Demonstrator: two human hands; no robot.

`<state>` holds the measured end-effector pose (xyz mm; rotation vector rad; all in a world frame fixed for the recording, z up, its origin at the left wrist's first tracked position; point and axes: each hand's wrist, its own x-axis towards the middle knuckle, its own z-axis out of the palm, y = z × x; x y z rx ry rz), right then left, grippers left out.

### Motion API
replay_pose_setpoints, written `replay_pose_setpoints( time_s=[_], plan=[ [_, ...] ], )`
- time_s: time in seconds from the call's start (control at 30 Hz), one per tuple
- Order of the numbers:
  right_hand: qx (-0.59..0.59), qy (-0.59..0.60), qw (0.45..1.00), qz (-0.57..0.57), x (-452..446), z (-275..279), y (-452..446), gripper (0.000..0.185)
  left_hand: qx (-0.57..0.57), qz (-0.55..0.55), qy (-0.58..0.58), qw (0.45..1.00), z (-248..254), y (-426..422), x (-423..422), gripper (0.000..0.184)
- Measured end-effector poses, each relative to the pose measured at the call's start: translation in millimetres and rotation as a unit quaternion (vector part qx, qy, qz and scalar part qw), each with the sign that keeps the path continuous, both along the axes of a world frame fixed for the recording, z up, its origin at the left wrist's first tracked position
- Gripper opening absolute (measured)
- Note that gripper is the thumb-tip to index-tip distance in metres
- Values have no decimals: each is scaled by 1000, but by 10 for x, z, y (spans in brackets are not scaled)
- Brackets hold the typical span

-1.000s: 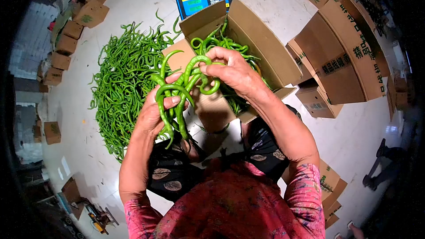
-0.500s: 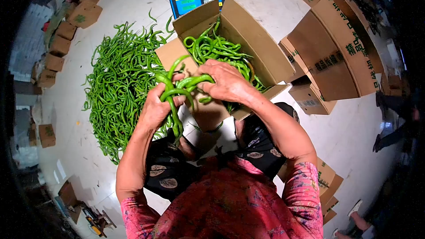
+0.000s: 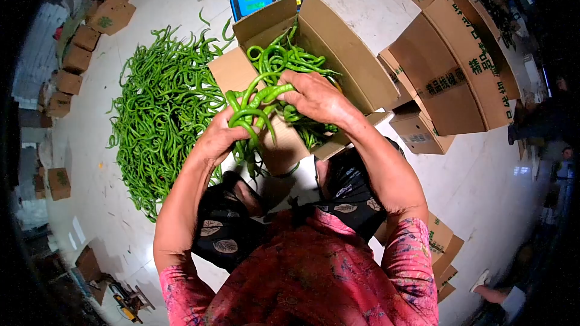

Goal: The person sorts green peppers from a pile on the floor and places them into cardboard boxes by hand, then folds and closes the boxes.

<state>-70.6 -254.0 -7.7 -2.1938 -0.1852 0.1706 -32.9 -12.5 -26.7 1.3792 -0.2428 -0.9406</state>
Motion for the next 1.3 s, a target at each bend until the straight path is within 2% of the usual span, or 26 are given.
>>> replay_pose_setpoints(
  time_s=[0.1,0.2,0.33,0.37,0.47,0.5,0.6,0.67,0.73,0.77,0.9,1.0,1.03,1.07,1.1,1.13,1.17,1.27,1.3],
  plan=[
    [18,7,999,50,-25,-131,-23,26,-58,8,62,996,-25,-42,2,64],
    [94,68,993,24,-20,-122,-9,26,-102,14,105,989,-10,-71,1,63],
    [39,71,996,-35,31,-112,-167,22,-38,55,6,998,-17,-193,44,59],
    [37,36,997,-48,28,-159,-193,21,-25,89,-6,996,10,-220,37,54],
    [12,37,994,-104,25,-157,-205,24,-78,132,42,987,-317,-201,190,40],
    [16,32,994,-104,53,-202,-237,21,-117,157,49,980,-287,-217,188,35],
    [168,121,964,-168,31,-201,-337,16,-138,281,48,949,-198,-249,229,29],
    [236,176,935,-197,18,-27,-389,14,-157,280,-14,947,-215,-102,373,25],
    [311,194,908,-201,6,-1,-504,14,-146,399,10,905,-119,-32,436,26],
    [369,156,880,-254,-4,-41,-498,17,-148,413,8,899,-105,42,473,27],
    [478,110,812,-315,-22,-55,-643,21,-164,420,13,893,7,247,495,26],
    [428,162,825,-333,-87,-197,-630,22,-139,376,24,916,36,275,390,32],
    [350,201,860,-310,-102,-304,-657,33,-136,352,35,925,45,264,343,32],
    [107,143,943,-281,-173,-395,-661,53,-129,328,49,935,52,253,311,33],
    [-35,90,959,-267,-214,-386,-636,60,-126,304,67,942,69,240,288,34],
    [-177,34,952,-247,-249,-372,-610,67,-123,280,84,948,81,231,269,34],
    [-303,-28,923,-233,-306,-343,-579,59,-110,268,74,954,73,227,257,38],
    [-330,64,927,-168,-286,-138,-488,50,-143,255,63,954,106,180,243,44],
    [-328,46,937,-113,-285,-165,-501,42,-126,260,50,956,132,171,236,49]
  ],
)
